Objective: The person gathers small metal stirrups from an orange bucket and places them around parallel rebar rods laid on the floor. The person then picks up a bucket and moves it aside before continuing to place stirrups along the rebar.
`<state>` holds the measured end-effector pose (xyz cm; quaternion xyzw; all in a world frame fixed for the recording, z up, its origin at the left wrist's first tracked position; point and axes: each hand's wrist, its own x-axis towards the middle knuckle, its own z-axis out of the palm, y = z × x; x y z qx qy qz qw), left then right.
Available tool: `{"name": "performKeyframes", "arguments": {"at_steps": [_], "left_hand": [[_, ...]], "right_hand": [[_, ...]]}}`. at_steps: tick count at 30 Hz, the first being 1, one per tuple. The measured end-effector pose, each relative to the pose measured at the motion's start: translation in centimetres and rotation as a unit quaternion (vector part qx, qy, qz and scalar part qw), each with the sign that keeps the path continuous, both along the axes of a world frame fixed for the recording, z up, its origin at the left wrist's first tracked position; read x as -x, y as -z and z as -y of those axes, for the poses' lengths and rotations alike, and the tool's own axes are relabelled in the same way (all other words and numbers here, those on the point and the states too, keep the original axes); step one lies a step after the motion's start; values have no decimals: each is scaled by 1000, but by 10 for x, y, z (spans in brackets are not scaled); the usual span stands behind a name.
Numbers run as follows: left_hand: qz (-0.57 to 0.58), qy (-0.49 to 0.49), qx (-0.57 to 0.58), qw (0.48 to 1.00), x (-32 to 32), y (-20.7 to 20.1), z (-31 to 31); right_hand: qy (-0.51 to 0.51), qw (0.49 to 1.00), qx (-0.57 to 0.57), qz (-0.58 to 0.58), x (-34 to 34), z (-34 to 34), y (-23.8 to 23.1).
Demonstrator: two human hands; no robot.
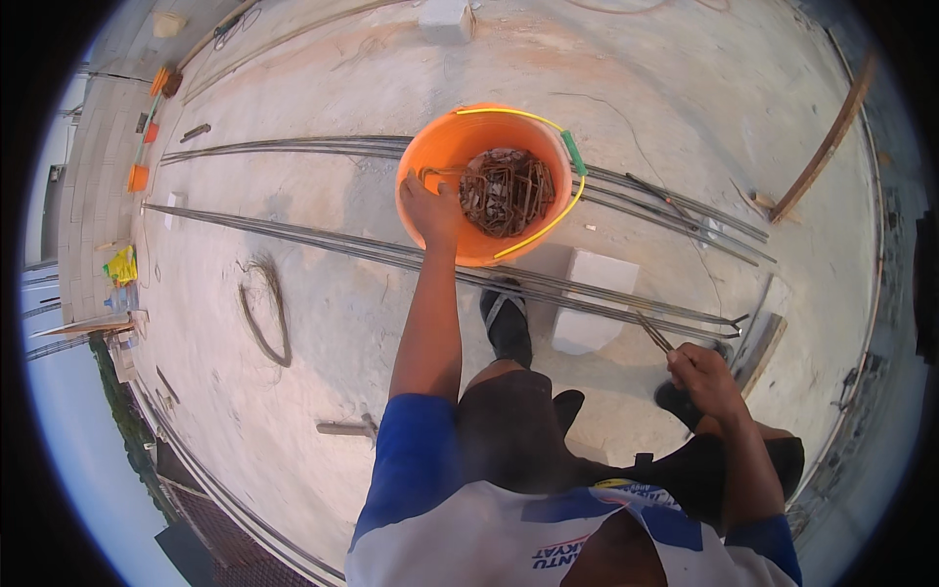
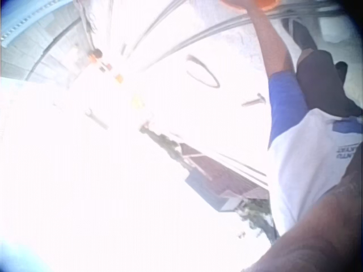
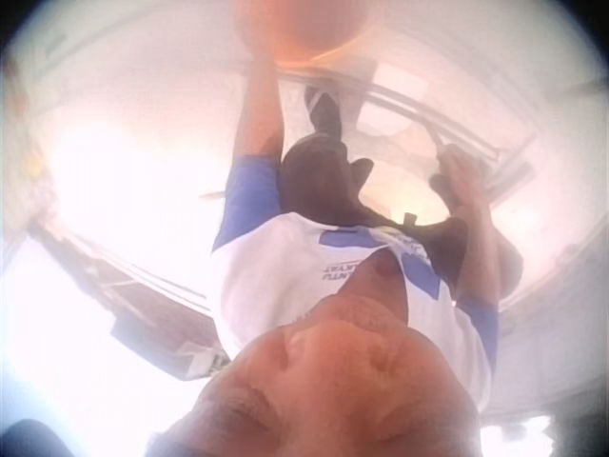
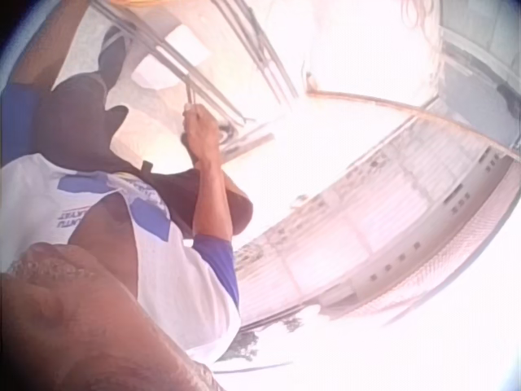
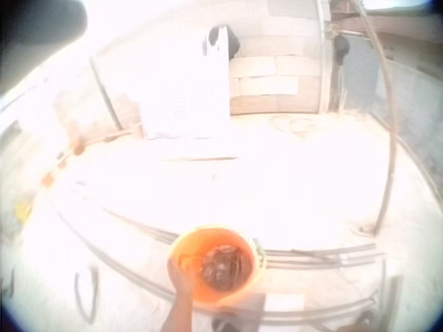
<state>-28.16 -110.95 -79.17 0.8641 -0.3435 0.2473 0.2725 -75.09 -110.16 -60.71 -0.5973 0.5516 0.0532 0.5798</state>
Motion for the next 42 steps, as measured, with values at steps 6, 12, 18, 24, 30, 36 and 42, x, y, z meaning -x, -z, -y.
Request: {"name": "performKeyframes", "arguments": {"at_steps": [6, 12, 18, 24, 30, 36, 42], "left_hand": [[-436, 214, -230, 844, 88, -43, 34], [-384, 168, -326, 847, 113, -13, 52], [-406, 125, -132, 896, 69, -16, 21], [-584, 202, 248, 746, 44, -126, -3], [-665, 285, 298, 623, 37, -244, -15], [-739, 339, 229, 535, 93, -322, -32], [-770, 394, 187, 465, 182, -358, -50]], "right_hand": [[23, 999, -24, -35, 0, 2, -16], [20, 999, -23, -27, 3, 1, -21], [-10, 1000, 21, -10, 13, 0, -18], [-5, 1000, 17, 8, 12, -6, -30], [20, 997, 54, 58, 15, -7, -45], [138, 957, 93, 236, 24, 3, -71], [245, 881, -10, 404, 28, -3, -90]]}}
